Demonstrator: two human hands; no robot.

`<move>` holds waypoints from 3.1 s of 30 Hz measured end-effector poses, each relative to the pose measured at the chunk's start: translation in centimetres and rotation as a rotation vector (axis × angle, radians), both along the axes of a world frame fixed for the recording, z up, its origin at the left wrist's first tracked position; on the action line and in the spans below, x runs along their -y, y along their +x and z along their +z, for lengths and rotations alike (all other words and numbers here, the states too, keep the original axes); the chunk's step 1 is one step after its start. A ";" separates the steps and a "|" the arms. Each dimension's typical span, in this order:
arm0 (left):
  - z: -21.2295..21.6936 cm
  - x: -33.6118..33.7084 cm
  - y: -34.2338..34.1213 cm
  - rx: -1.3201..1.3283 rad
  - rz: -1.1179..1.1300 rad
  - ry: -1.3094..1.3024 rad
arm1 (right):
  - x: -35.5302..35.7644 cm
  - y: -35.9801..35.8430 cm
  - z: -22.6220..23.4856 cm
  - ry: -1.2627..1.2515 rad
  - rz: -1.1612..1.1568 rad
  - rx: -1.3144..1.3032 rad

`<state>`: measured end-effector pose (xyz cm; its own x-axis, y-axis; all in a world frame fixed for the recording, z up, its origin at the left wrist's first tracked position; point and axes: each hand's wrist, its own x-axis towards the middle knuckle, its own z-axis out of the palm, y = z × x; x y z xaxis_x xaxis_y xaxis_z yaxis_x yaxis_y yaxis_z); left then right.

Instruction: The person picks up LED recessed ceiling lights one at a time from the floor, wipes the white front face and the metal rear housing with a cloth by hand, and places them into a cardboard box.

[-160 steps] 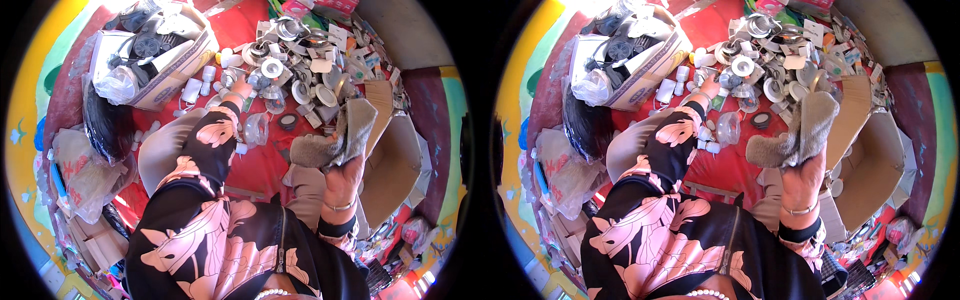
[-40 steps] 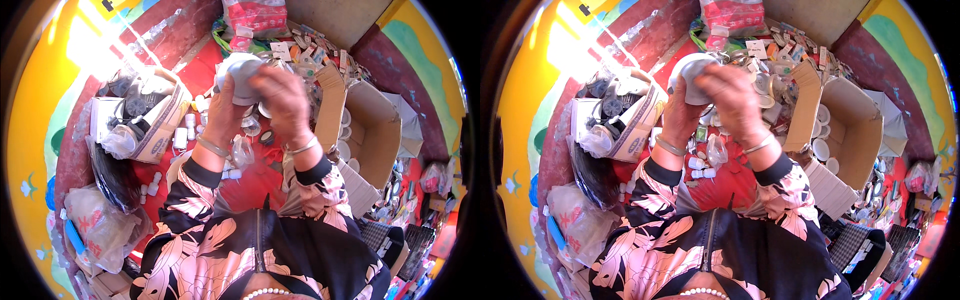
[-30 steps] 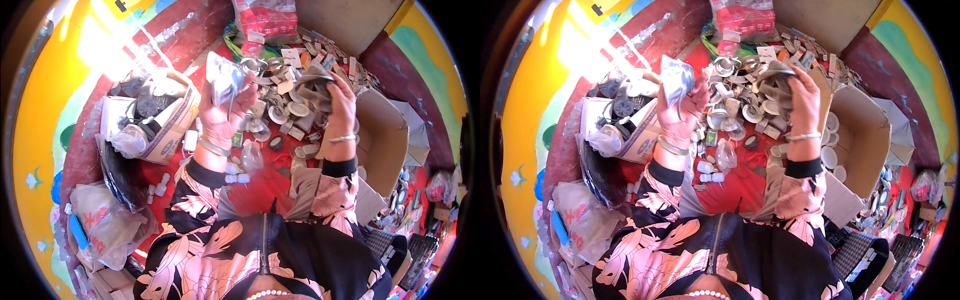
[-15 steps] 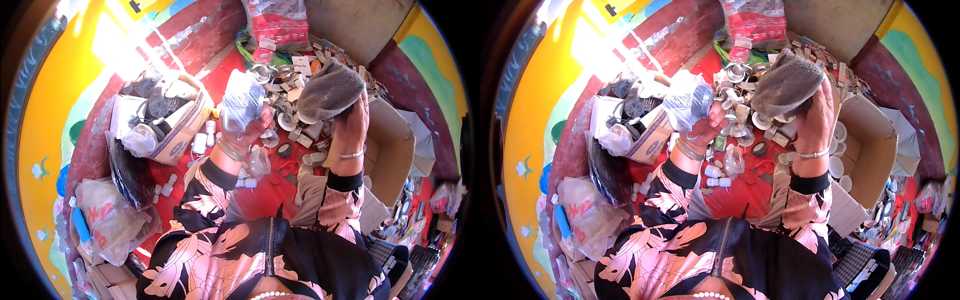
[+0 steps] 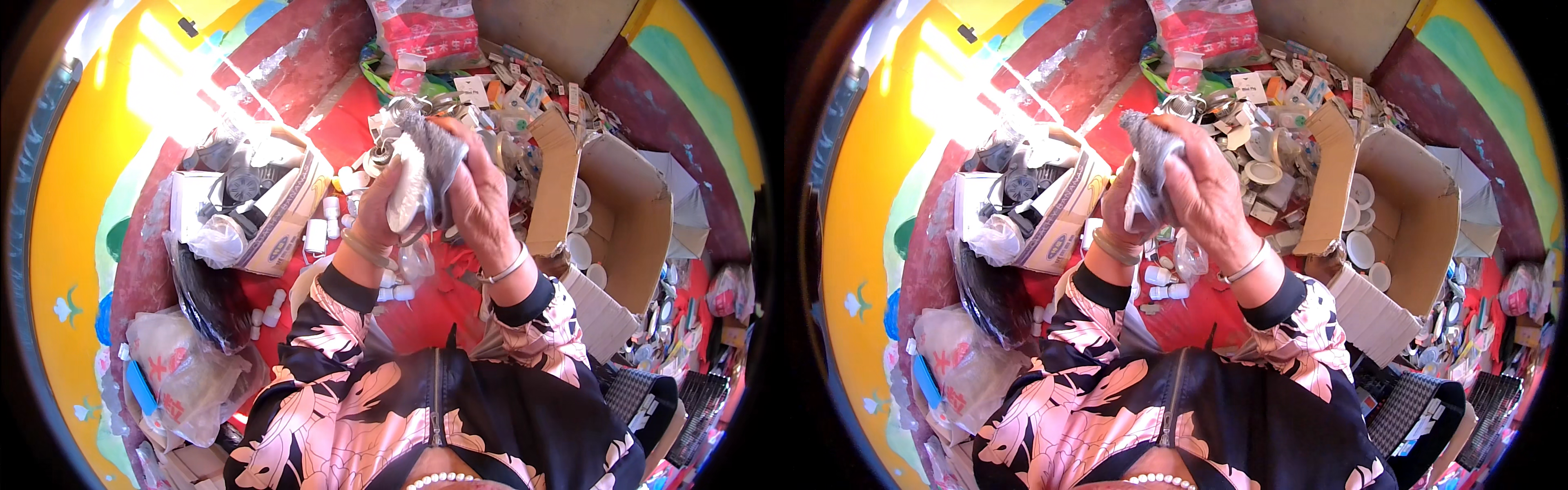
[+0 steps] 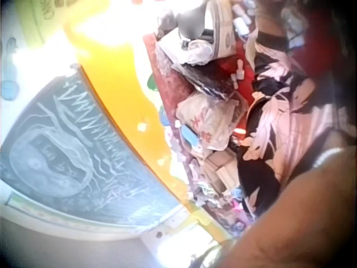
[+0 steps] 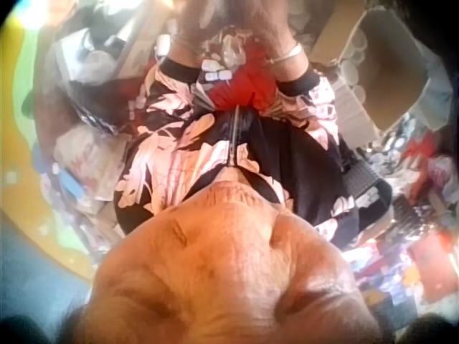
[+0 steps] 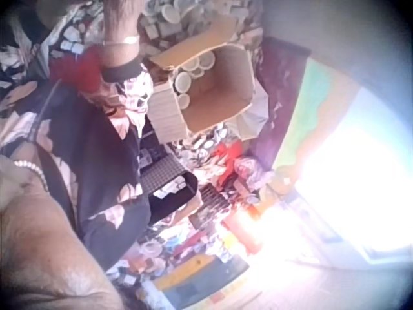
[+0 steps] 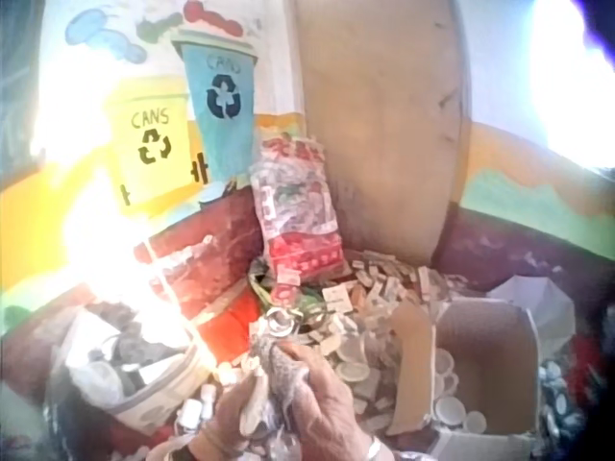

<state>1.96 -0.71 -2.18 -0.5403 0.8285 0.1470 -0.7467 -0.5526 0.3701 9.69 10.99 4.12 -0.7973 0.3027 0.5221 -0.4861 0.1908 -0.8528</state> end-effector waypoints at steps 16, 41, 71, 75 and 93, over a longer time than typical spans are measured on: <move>-1.9 -1.3 -0.7 -0.127 -0.101 0.085 | -4.8 -2.3 -3.7 -0.839 0.441 -0.056; -2.8 0.2 -3.3 0.067 0.459 -0.066 | -1.9 -2.3 -1.8 -0.885 0.154 0.164; 0.9 -1.3 -0.8 -0.928 0.538 -0.430 | -0.8 0.2 -1.8 -0.874 0.193 0.618; 1.3 -1.3 -1.2 -1.045 0.788 -0.564 | -6.1 -3.2 -7.6 -0.971 0.154 0.506; -0.2 -2.1 0.2 -1.541 0.992 -0.959 | -3.1 -2.7 -5.0 -0.096 -0.184 0.142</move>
